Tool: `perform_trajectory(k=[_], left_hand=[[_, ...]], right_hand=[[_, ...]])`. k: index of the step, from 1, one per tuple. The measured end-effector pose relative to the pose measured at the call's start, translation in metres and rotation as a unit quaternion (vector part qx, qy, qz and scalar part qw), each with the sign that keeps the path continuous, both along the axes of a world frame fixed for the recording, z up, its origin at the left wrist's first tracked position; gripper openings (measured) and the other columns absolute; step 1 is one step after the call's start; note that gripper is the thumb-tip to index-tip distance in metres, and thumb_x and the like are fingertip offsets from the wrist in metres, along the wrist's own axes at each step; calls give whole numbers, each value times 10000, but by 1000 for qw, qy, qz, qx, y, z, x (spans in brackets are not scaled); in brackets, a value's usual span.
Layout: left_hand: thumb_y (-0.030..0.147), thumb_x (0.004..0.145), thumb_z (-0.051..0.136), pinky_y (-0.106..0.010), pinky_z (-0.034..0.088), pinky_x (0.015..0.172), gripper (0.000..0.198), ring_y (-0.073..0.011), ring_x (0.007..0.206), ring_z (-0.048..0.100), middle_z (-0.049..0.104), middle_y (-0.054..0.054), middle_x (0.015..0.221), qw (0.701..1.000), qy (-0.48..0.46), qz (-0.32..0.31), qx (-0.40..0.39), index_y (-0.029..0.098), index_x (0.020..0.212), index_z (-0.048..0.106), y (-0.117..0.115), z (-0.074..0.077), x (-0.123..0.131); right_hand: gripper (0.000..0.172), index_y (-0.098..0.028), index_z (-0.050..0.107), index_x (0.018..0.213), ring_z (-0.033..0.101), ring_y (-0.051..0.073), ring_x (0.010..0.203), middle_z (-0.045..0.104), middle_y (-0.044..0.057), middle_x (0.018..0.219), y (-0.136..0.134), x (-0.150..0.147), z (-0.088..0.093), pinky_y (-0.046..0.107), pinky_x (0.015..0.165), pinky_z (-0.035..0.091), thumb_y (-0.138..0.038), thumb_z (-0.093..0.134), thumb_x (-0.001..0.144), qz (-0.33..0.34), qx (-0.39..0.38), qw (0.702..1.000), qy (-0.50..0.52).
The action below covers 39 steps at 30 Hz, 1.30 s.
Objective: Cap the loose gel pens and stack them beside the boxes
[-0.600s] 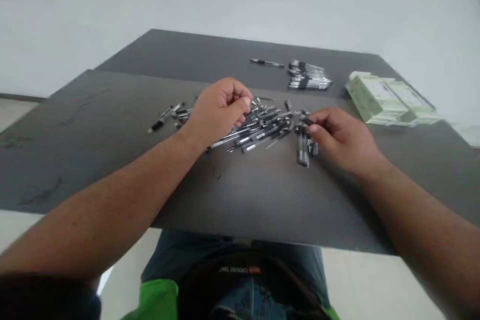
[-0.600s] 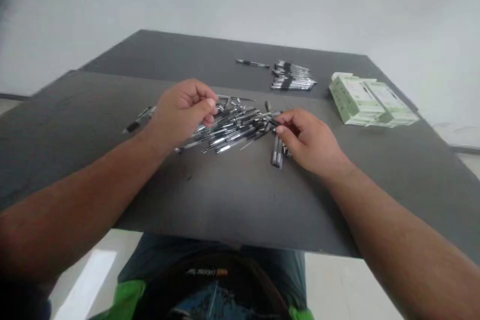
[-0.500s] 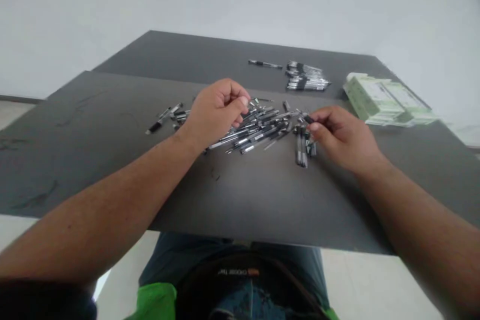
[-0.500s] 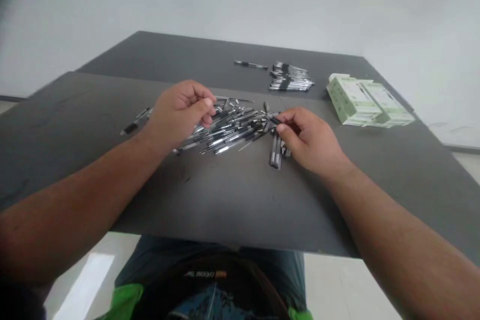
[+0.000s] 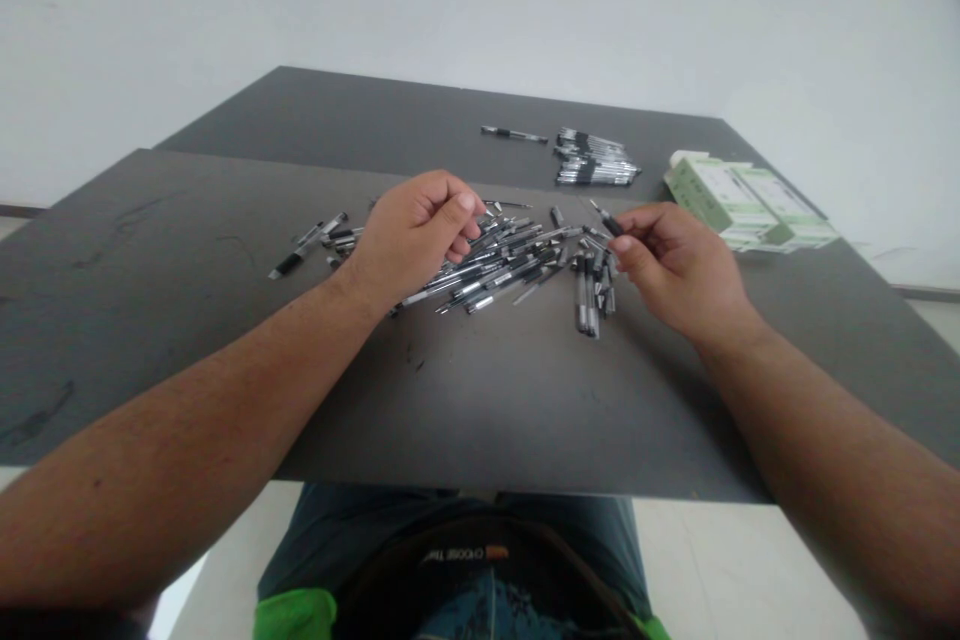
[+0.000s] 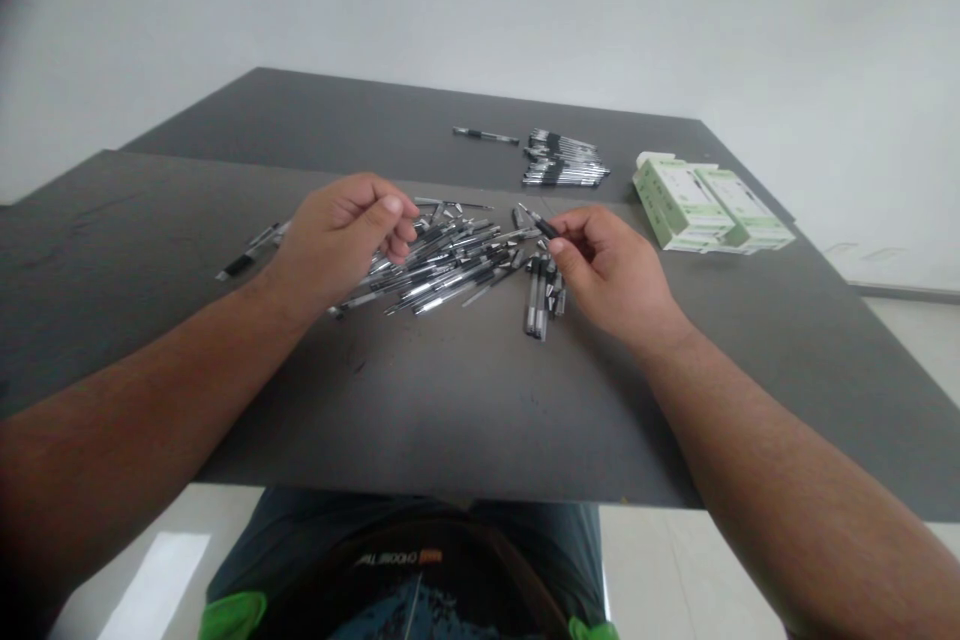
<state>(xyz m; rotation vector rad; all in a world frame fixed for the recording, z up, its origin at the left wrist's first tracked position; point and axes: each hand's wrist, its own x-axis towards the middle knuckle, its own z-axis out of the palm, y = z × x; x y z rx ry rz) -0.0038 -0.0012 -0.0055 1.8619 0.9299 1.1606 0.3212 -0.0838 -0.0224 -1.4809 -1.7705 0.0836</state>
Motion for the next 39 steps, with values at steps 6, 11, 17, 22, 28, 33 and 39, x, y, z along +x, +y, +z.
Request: perform_trajectory(k=[6,11,17,22,28,33,39], left_hand=[[215,1125,602,-169,600,595,216,-95,619,702,811,-29,825,999,40,-3,7,184,997,773,-1,0,-2],[205,1089,610,-187,602,600,190,-101,618,709,826,-22,844,998,61,2,17,195,1032,791,1,0,-2],[163,963,666,-253,629,632,200,-132,642,735,842,-23,890,996,87,18,0,214,1084,818,5,-6,-2],[252,924,741,-316,631,731,172,-192,831,776,848,-46,973,992,109,33,56,221,1067,831,7,-11,-2],[303,939,742,-316,585,744,143,-200,851,745,825,-32,922,988,138,32,66,227,1030,821,5,-6,-3],[329,956,755,-293,516,674,92,-181,753,691,781,-8,820,987,139,46,69,247,921,774,6,-3,-5],[359,965,753,-286,477,665,140,-177,731,684,770,8,771,979,178,56,87,252,874,749,5,-2,-6]], right_hand=[[217,-268,807,1133,749,268,789,796,49,879,0,-2,1,435,790,590,-453,742,1040,5,7,1000,4],[219,-266,807,1112,764,269,814,811,60,924,1,-4,2,428,793,612,-467,756,1040,16,18,1000,10],[245,-265,808,1117,766,278,834,826,71,956,1,-4,2,436,801,609,-493,746,1050,20,5,1000,11],[239,-271,803,1097,765,287,818,821,69,925,0,-6,5,433,783,606,-499,744,1052,22,3,1000,-4],[222,-274,804,1096,777,290,847,835,72,968,-1,-6,7,439,809,616,-481,735,1053,29,2,1000,-8],[247,-290,798,1087,776,297,845,842,73,968,-2,-7,8,462,816,629,-525,726,1060,25,-3,1000,-12],[262,-282,801,1097,775,295,834,837,74,945,-1,-6,7,460,806,626,-531,732,1052,16,0,1000,-7]])
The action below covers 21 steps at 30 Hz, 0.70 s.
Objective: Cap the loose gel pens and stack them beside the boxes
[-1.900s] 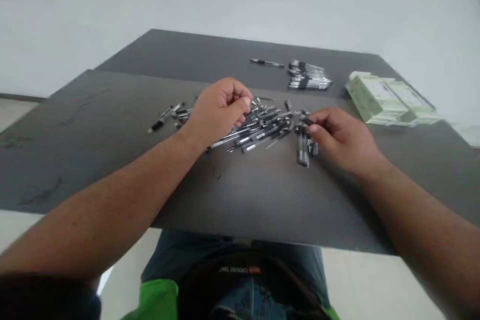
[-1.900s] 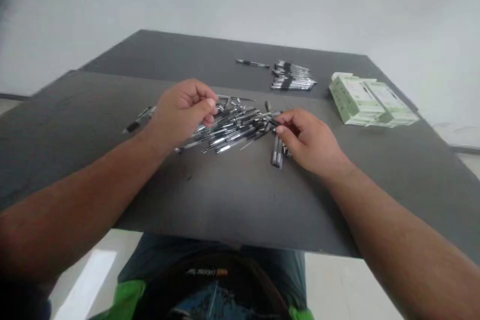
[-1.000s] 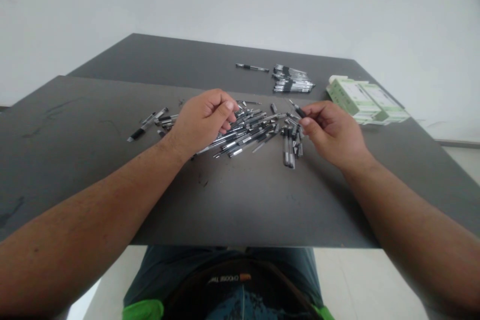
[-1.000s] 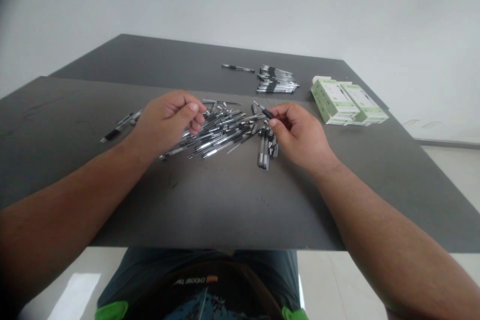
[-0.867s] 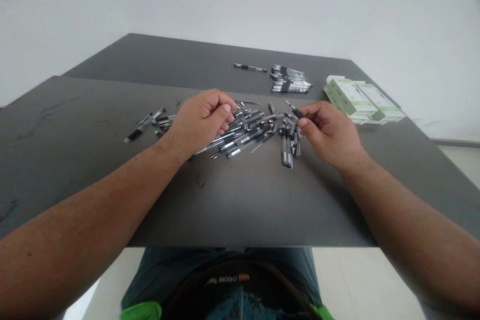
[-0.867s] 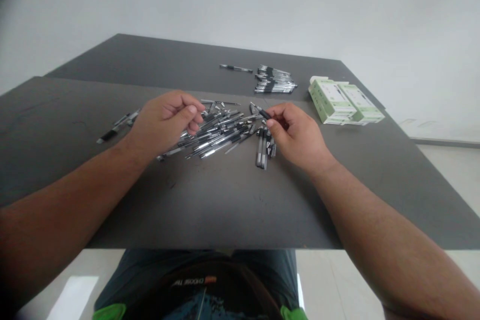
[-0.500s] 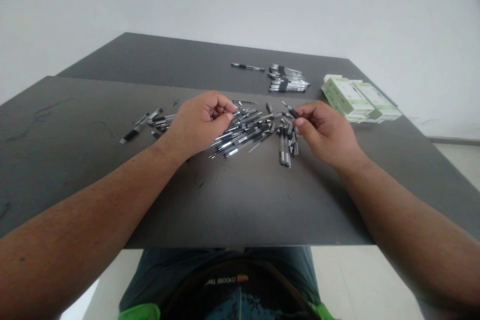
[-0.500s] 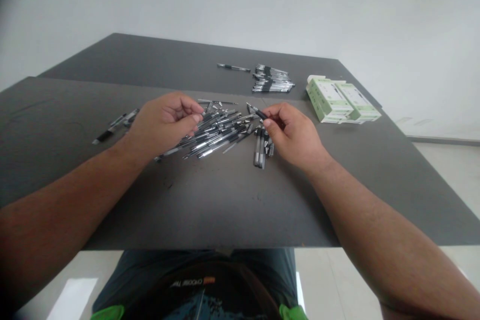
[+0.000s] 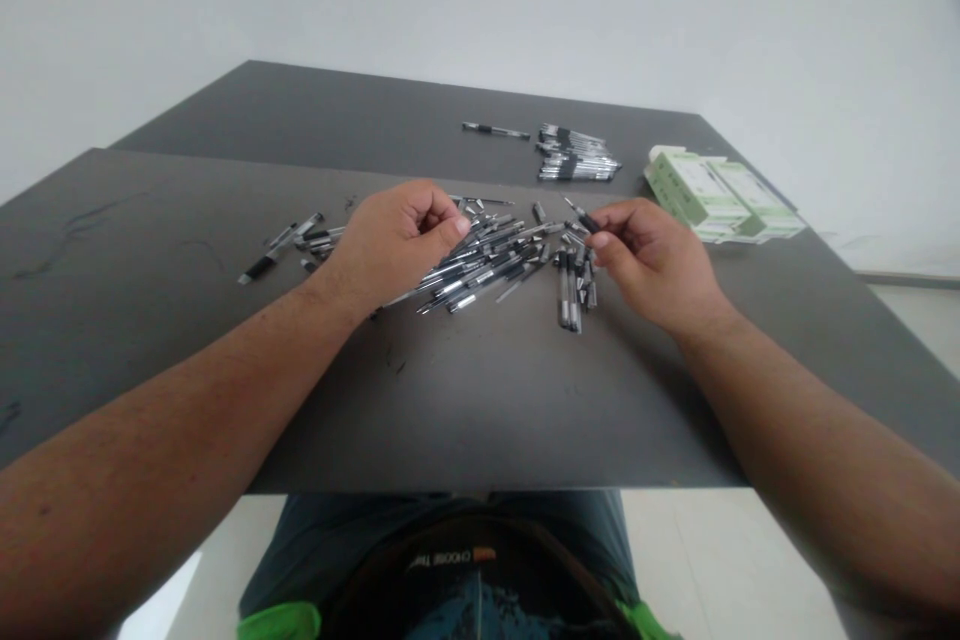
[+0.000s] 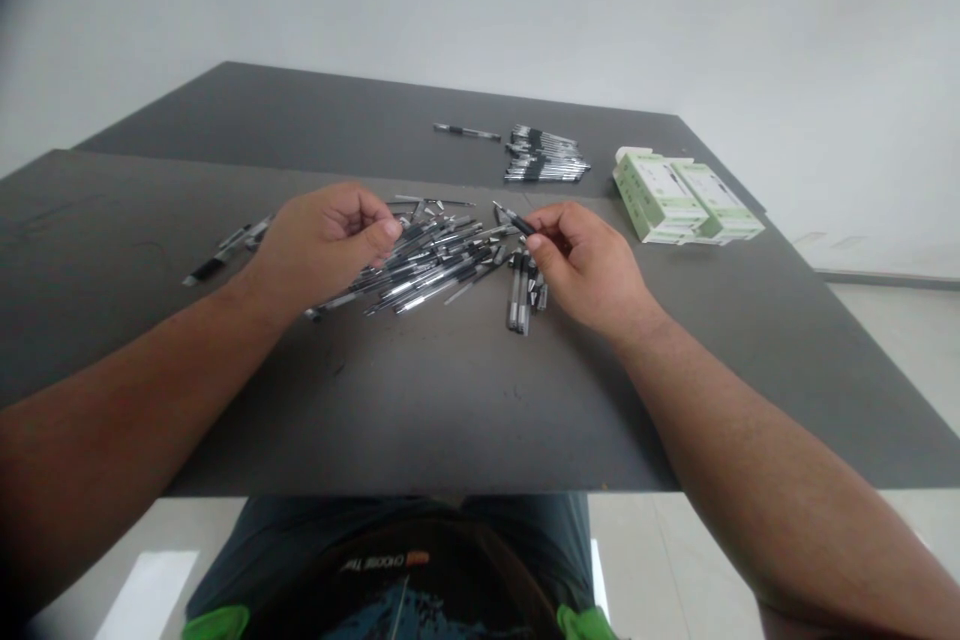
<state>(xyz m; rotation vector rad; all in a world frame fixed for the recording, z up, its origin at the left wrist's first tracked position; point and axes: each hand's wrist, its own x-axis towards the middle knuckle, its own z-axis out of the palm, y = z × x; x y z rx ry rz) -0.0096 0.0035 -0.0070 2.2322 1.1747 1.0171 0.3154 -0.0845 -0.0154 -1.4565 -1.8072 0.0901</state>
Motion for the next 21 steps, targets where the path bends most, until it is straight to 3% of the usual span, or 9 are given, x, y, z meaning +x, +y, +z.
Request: perform_trajectory(k=[3,10,15,21], left_hand=[[307,941,716,-302,515,707,93,-187,728,692,786,2,792,999,40,-26,20,248,917,783,-1,-5,1],[179,877,594,-386,621,963,312,-245,958,792,860,-86,1064,981,114,-141,71,193,1083,827,-4,-7,19],[232,1019,571,-418,612,1054,293,-268,1078,795,861,-97,1128,963,167,-185,104,205,1154,830,-13,2,46],[201,1016,636,-421,609,1043,268,-289,1089,794,845,-114,1102,951,214,-199,103,178,1204,826,-31,10,96]], right_hand=[[257,-273,792,1110,773,289,832,825,68,926,4,3,-1,457,811,618,-515,726,1053,-9,8,1000,13],[134,-269,759,1089,780,259,895,820,43,973,17,13,-3,437,854,611,-358,706,1004,-7,41,998,41],[119,-270,747,1068,775,274,922,834,66,1010,24,18,-5,442,867,604,-304,667,988,-13,64,996,54],[114,-272,719,1073,769,303,976,833,90,1037,32,21,-8,465,941,613,-327,663,990,-2,79,995,57]])
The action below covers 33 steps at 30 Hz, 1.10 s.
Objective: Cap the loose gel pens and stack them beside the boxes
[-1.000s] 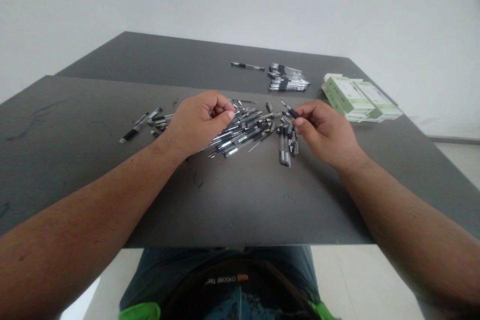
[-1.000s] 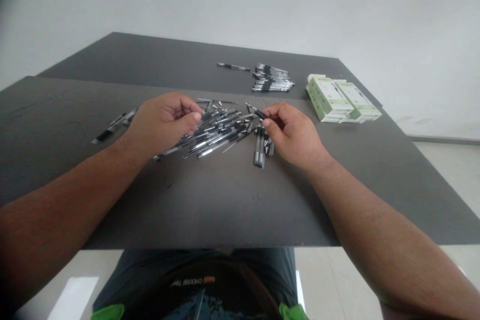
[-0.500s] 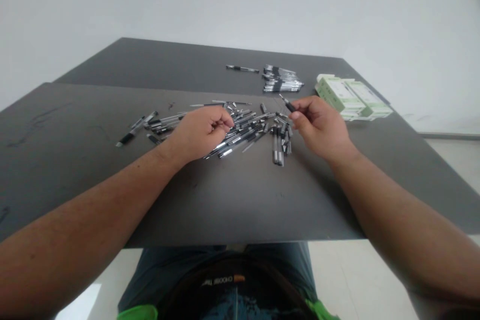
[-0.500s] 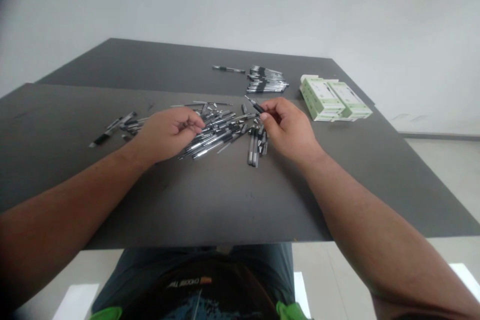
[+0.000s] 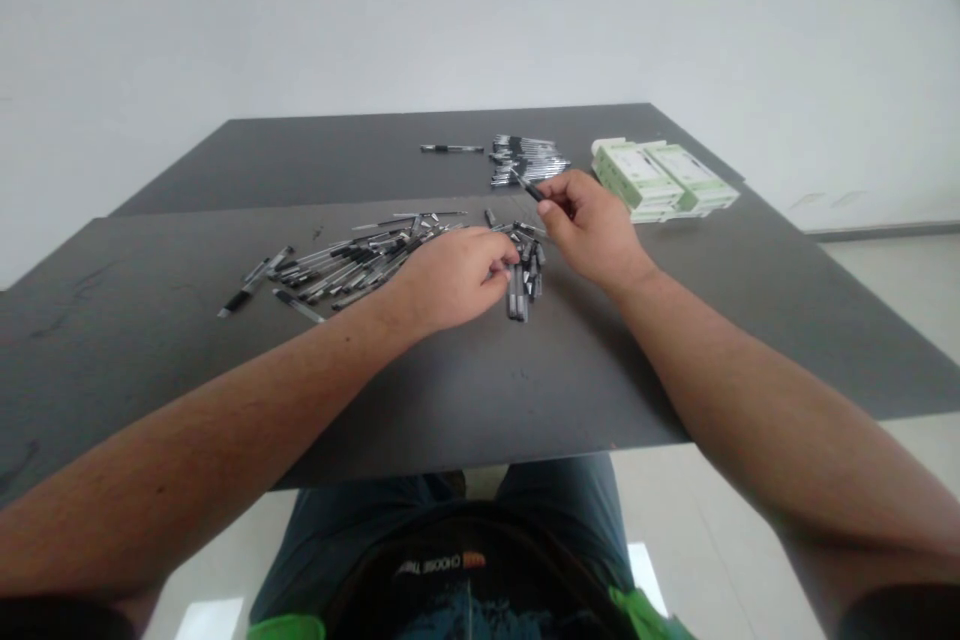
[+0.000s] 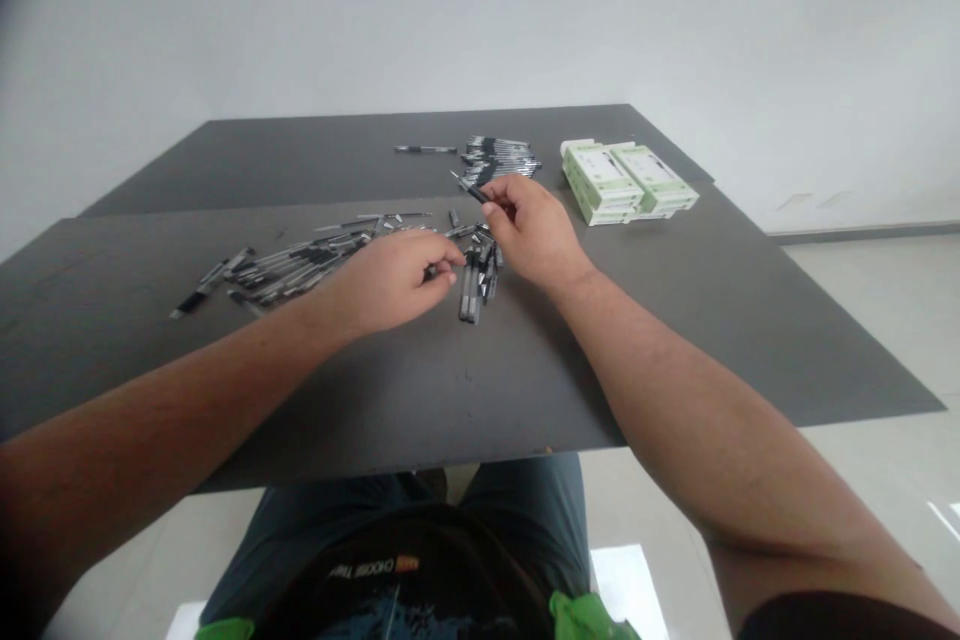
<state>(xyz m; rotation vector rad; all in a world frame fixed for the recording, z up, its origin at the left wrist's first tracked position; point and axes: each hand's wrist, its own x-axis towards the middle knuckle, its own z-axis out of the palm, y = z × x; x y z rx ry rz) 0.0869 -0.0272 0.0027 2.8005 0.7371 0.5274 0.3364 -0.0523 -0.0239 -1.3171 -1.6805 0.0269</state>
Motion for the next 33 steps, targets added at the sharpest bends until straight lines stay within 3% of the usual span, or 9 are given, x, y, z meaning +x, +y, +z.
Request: perform_trajectory(k=[5,10,15,22,33], left_hand=[[227,1021,676,-417,624,965,211,-312,1066,806,839,-118,1062,995,89,44,26,192,1146,842,-10,-1,38],[214,1013,640,-426,627,909,207,-328,1035,811,832,-148,1075,986,139,66,62,187,1091,831,-10,-10,54],[174,987,648,-453,633,926,210,-352,1037,805,827,-195,1133,982,159,75,72,149,1095,826,-12,-12,61],[103,952,676,-430,630,933,155,-332,1007,798,826,-157,1046,982,162,71,69,183,959,808,-11,-10,65],[156,960,653,-425,626,889,143,-309,952,777,809,-144,1026,987,131,70,66,190,979,791,-3,-22,61]], right_hand=[[110,-284,707,1063,758,327,984,833,98,1041,5,2,-2,508,953,619,-301,648,972,-9,5,1000,13],[128,-266,723,1073,764,338,1016,843,119,1070,7,3,0,520,973,614,-294,642,979,0,1,1000,18],[147,-258,734,1089,757,317,1013,849,106,1085,9,2,0,488,963,611,-282,641,978,8,1,1000,21],[129,-274,729,1097,752,316,1043,839,95,1112,9,0,2,505,993,613,-234,661,995,11,-11,1000,9],[133,-280,726,1101,750,309,1030,840,80,1102,7,-1,3,490,981,618,-211,662,1007,20,-23,1000,-2]])
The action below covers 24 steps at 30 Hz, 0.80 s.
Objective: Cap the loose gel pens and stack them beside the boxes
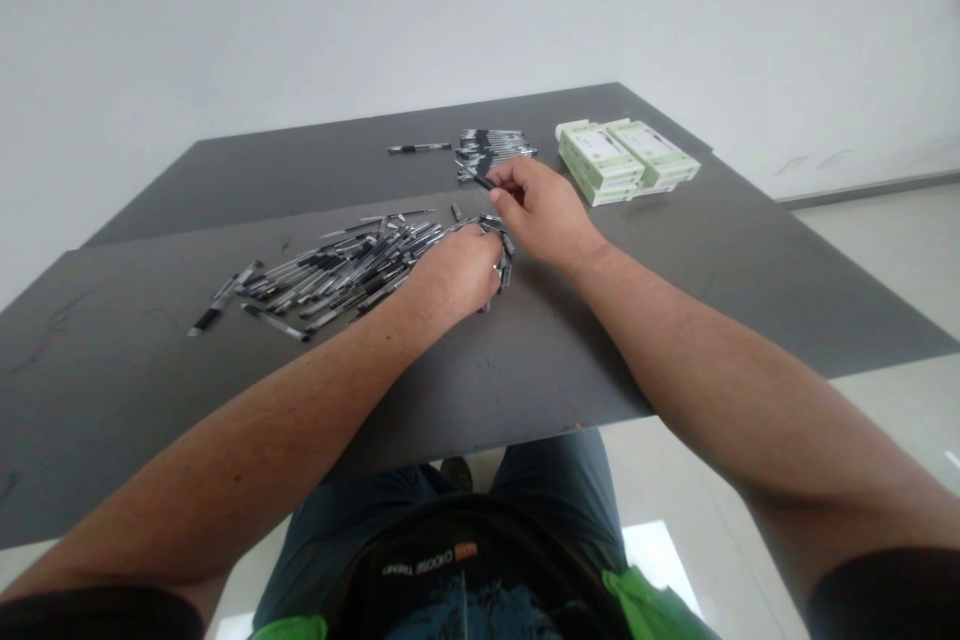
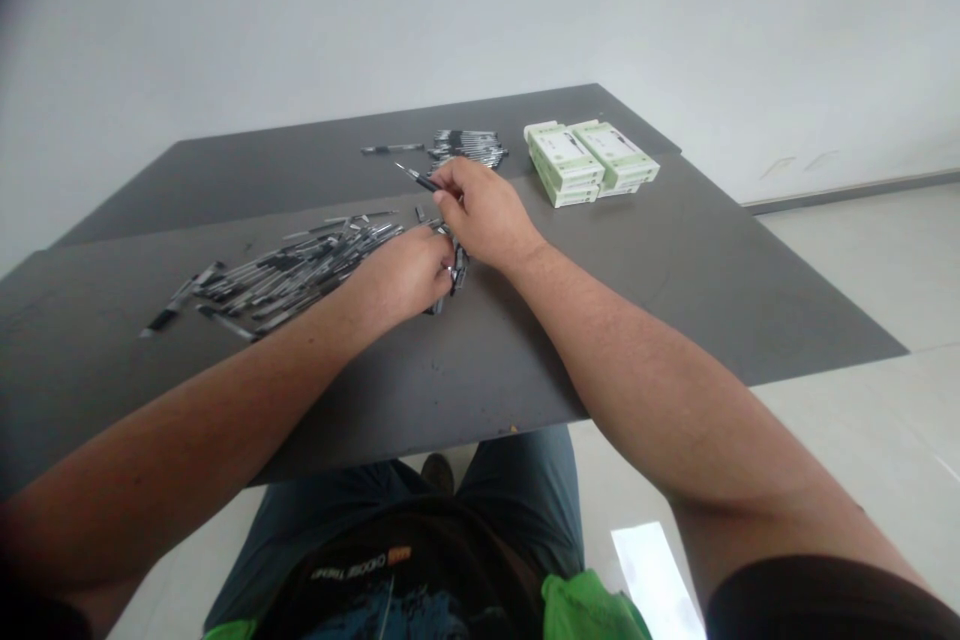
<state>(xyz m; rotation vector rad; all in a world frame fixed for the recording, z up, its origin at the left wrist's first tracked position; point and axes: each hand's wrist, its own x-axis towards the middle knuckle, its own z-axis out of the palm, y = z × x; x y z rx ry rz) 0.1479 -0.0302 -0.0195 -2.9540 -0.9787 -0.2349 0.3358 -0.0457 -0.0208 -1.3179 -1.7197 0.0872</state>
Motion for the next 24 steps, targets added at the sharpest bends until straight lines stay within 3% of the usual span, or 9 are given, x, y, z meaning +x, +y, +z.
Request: perform_trajectory(k=[5,10,16,24], left_hand=[[121,932,668,-432,626,945,168,-327,1036,787,803,-161,1069,1000,-13,-17,-1,163,1025,801,-2,0,0],[92,958,643,-401,612,901,228,-302,986,801,814,-115,998,1000,-4,-23,10,180,1077,816,-5,1,0],[96,930,663,-389,574,827,163,-291,943,795,817,-91,942,1000,-7,-16,-7,201,948,786,-7,3,1],[136,832,687,-360,526,781,101,-234,814,709,782,-44,869,985,-160,-18,-53,218,881,721,4,13,-22]], right_hand=[[113,-263,723,1088,747,301,1022,837,90,1101,0,0,-1,470,975,605,-218,660,1005,-1,-2,1000,-2],[158,-225,735,1110,744,288,1013,835,99,1088,2,-1,-3,435,959,592,-234,632,990,3,11,1000,-9],[152,-225,730,1081,735,278,977,823,91,1058,1,-1,-2,421,931,576,-240,620,978,4,14,1000,-7],[133,-228,727,1084,727,261,961,819,84,1064,-1,0,-3,410,923,576,-256,633,994,3,16,1000,-4]])
